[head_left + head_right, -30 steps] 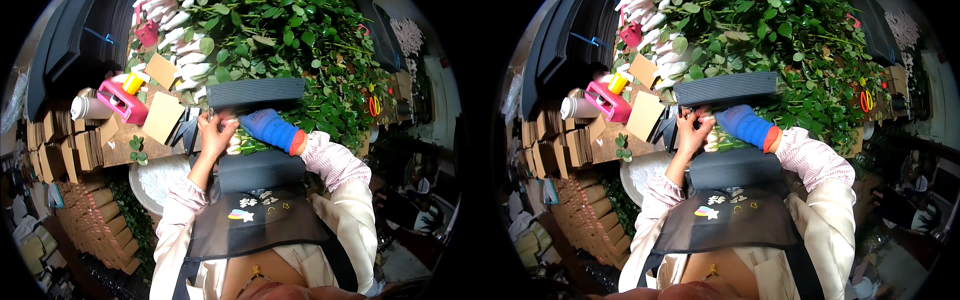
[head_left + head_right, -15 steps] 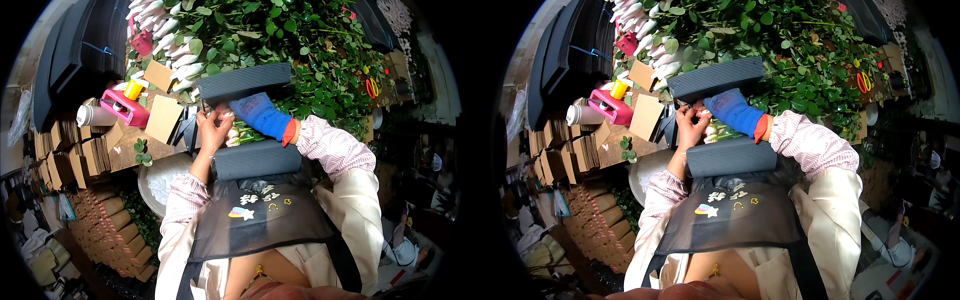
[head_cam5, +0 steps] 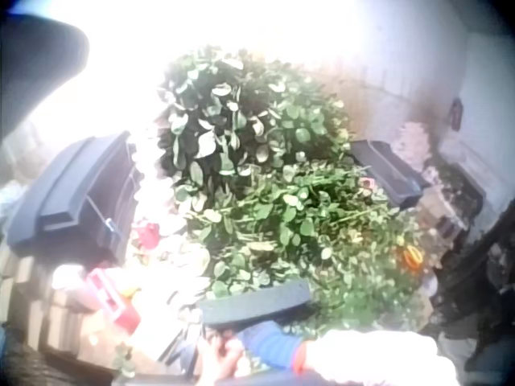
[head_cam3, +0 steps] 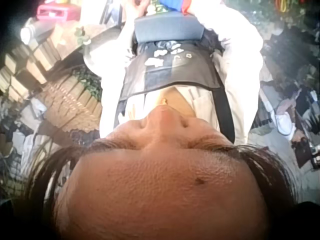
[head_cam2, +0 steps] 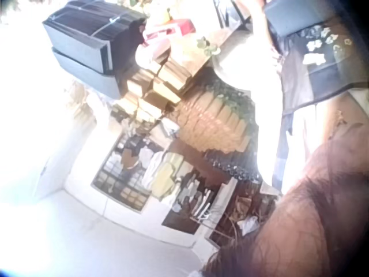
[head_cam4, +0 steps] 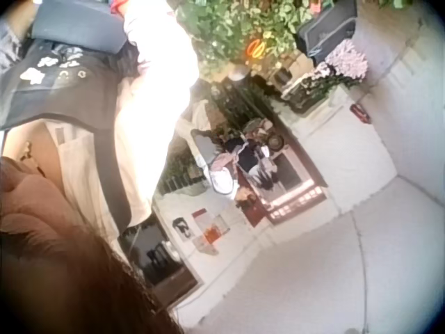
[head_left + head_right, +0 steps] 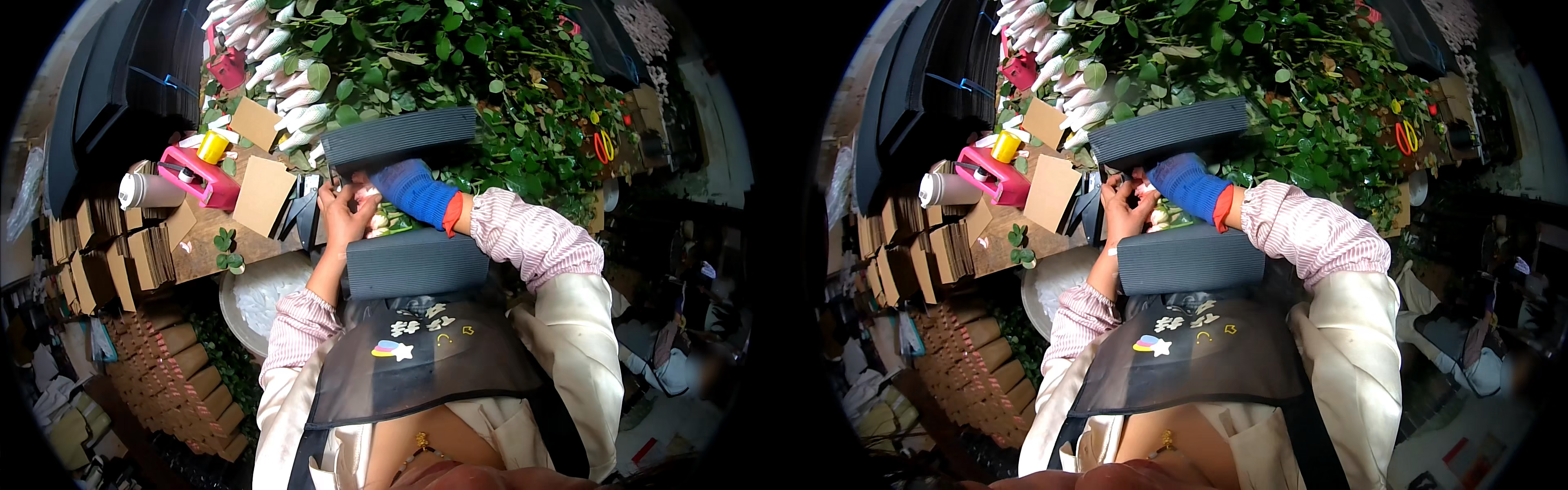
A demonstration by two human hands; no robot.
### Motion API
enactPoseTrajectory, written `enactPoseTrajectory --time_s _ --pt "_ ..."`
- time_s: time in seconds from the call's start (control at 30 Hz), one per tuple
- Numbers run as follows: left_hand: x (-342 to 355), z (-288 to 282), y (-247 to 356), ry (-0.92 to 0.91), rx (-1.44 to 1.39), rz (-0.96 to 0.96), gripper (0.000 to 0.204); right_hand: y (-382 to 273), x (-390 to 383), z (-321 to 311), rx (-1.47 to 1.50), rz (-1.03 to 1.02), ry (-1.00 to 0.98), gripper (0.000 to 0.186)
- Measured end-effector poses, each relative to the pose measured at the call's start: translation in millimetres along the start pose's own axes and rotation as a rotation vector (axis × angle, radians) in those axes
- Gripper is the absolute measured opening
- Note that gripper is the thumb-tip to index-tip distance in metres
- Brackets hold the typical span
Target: The person arranges white roses and green foliage into a black rectangular container. They place the roses and leaves into the container, adjust their positions, and add cardboard pieces to secure the arrangement.
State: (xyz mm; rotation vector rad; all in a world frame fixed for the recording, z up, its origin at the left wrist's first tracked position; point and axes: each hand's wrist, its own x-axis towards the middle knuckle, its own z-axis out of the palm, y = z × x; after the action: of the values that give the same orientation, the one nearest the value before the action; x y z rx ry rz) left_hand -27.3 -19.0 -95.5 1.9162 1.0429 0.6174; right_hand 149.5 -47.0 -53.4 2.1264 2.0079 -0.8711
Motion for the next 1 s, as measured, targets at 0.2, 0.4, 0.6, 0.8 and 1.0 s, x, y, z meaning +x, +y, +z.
enactPoseTrajectory --time_s 0.2,0.4,0.6,0.8,1.0 --pt "4.2 -5.1 -4.0 -0.070 0.040 -0.012 0.041 -3.5 -15.8 -13.4 0.216 -0.028 0.040 0.051" --pt "6.5 -1.0 -2.6 -0.032 0.135 0.058 0.040 -13.5 -20.6 -16.4 0.081 -0.123 0.198 0.043" --pt "8.3 -42.9 8.4 -0.085 0.017 -0.025 0.056 -12.1 -67.9 -66.3 0.105 -0.333 0.215 0.052" --pt "124.1 -203.7 10.4 0.640 0.431 0.455 0.035 -31.1 -139.0 -78.0 0.028 -0.427 -0.177 0.056" --pt "245.0 -347.2 53.1 0.833 1.057 0.177 0.071 -31.8 -140.6 -43.9 0.066 -0.495 0.087 0.054"
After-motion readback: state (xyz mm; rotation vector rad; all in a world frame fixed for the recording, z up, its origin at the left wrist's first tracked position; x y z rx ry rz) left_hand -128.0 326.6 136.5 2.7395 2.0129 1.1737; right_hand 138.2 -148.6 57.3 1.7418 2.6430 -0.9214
